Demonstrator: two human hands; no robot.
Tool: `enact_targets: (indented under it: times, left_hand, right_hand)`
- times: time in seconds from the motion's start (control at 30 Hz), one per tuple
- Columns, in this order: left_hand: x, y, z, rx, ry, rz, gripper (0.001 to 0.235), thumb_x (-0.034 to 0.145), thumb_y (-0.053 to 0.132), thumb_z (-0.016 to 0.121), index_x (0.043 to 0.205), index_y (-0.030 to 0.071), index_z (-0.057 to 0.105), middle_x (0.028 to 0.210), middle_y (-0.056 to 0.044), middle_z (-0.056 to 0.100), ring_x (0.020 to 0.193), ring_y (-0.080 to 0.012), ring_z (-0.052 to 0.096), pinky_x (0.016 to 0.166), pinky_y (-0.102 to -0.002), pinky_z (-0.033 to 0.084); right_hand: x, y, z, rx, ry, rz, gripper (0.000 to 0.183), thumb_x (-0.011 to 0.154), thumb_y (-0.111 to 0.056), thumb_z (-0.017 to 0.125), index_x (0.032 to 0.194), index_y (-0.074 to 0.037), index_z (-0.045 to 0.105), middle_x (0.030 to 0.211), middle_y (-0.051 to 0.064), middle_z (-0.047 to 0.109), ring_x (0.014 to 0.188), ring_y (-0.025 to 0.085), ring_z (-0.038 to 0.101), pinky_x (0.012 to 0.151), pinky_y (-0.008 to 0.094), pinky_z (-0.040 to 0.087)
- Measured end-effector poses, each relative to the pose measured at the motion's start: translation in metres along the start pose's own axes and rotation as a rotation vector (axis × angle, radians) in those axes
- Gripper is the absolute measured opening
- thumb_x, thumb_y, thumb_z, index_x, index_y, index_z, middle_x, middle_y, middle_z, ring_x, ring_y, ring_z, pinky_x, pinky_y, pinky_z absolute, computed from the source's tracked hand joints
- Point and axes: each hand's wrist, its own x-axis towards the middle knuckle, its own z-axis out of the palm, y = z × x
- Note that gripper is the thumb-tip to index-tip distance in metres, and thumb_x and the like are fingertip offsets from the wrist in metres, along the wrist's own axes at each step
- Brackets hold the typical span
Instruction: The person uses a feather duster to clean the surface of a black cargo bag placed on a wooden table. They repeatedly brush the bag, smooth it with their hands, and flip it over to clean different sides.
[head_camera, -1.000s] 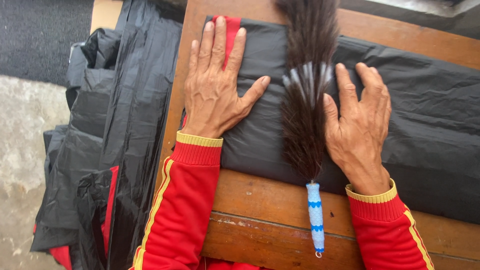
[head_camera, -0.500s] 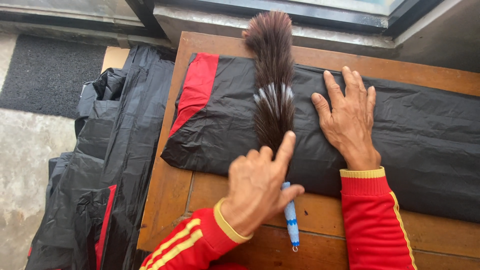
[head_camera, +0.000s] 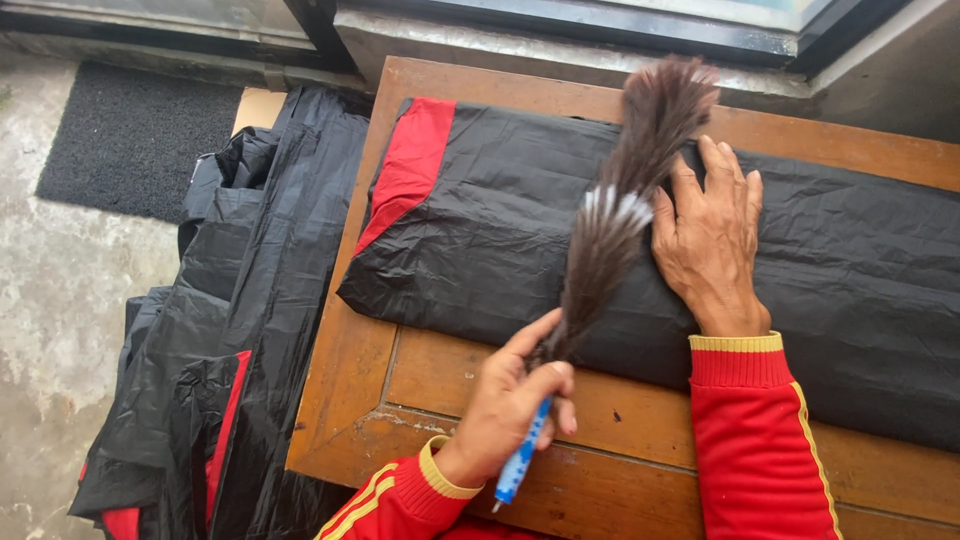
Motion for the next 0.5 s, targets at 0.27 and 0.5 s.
enact_targets:
  times: [0.27, 0.5]
  left_hand:
    - [-0.013, 0.032, -0.092, -0.474, 0.488, 0.135, 0.056, 0.081, 0.001, 0.057, 0.136, 0.003, 0.048, 0.068, -0.009, 0.054, 0.049, -0.0111, 0.053, 0.024, -0.017, 0.029]
    - [-0.023, 0.052, -0.104, -0.540, 0.580, 0.235, 0.051, 0.081, 0.000, 0.052, 0.132, 0.004, 0.052, 0.071, -0.005, 0.052, 0.052, -0.0087, 0.049, 0.029, -0.015, 0.028]
  right_hand:
    - [0.001, -0.003, 0.000, -0.029, 0.016, -0.026, 0.044, 0.102, -0.030, 0.050, 0.135, -0.001, 0.058, 0.140, 0.027, 0.045, 0.129, 0.046, 0.040, 0.101, 0.066, 0.026]
    - [0.000, 0.000, 0.004, -0.057, 0.050, -0.047, 0.044, 0.102, -0.030, 0.053, 0.134, -0.002, 0.059, 0.140, 0.026, 0.046, 0.129, 0.044, 0.041, 0.100, 0.065, 0.028]
